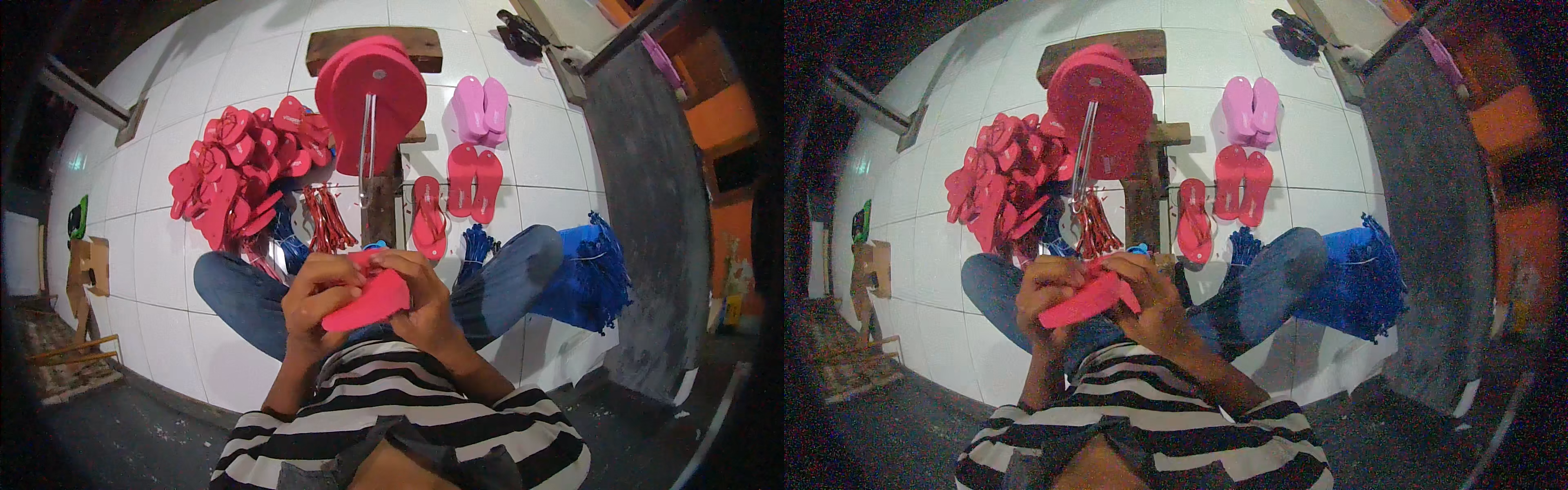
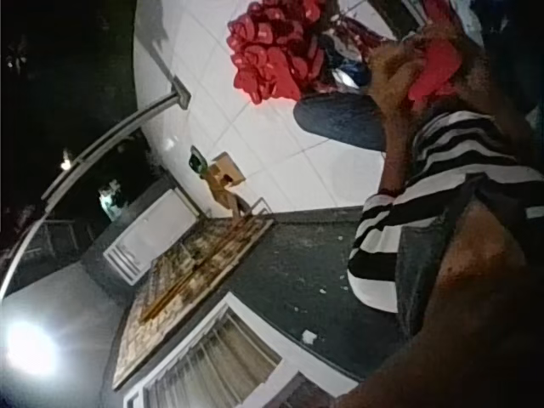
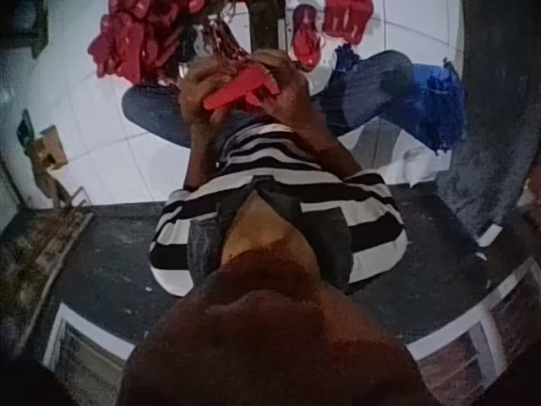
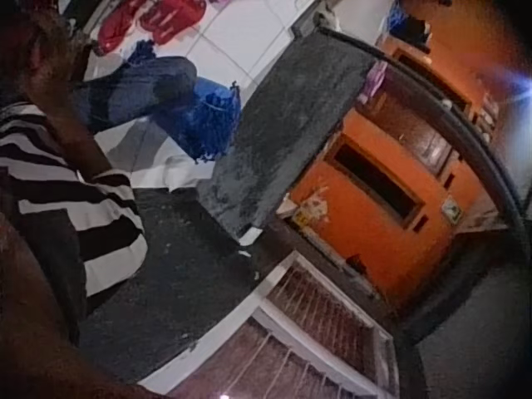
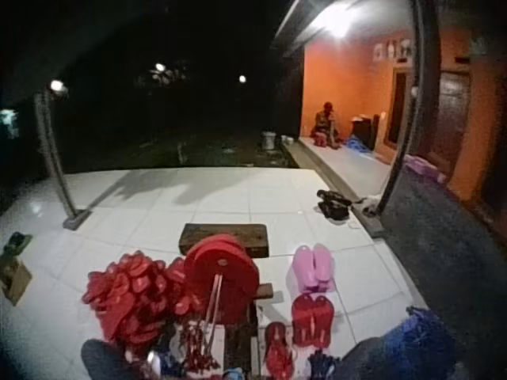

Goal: The person inserts straps into flip-flop soles using a small metal stand. The person picks up a sole, positions it over the tool, and pulls the straps through the pre-drilled holes by hand.

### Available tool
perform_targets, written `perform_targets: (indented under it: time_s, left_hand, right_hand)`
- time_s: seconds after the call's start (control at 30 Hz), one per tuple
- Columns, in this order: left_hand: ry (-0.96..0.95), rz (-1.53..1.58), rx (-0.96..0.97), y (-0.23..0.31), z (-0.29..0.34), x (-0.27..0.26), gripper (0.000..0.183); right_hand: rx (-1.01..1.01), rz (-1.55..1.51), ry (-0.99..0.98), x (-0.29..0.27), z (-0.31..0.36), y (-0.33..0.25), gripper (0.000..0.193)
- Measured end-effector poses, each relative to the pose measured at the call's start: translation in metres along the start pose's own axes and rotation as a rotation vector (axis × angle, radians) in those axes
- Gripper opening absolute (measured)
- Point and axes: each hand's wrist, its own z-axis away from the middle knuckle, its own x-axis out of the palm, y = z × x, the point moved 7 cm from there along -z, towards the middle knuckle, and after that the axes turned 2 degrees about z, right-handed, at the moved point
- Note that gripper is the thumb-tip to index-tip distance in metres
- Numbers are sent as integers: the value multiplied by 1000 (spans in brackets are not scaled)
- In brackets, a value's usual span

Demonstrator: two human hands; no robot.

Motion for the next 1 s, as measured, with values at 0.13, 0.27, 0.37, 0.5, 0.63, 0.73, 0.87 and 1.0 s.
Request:
perform_targets:
  time_s: [0.13, 0.27, 0.37, 0.5, 0.63, 0.73, 0.87, 1.0]
  left_hand:
    - [-159, 306, -372, -25, 3, 4, 38]
    - [-377, 159, -552, -42, 3, 20, 30]
    - [-474, 90, -605, -53, 0, 27, 25]
    - [-505, 36, -651, -67, 2, 41, 19]
    - [-61, 574, -1000, -105, 26, 42, 26]
    - [-410, 289, -891, -129, 44, 65, 29]
    - [-182, 226, -807, -154, 34, 97, 27]
    - [-335, 284, -901, -160, 29, 109, 29]
  right_hand:
    - [-21, 59, -42, -19, 8, 5, 40]
    - [-19, 51, -93, -18, 19, 13, 36]
    - [60, 31, -109, -21, 21, 24, 38]
    - [170, 77, -104, -28, 27, 35, 34]
    - [359, 172, -38, -64, 33, 51, 29]
    - [403, 294, -27, -82, 32, 66, 25]
    - [286, 427, -83, -82, 35, 96, 23]
    - [361, 417, -442, -59, 30, 128, 34]
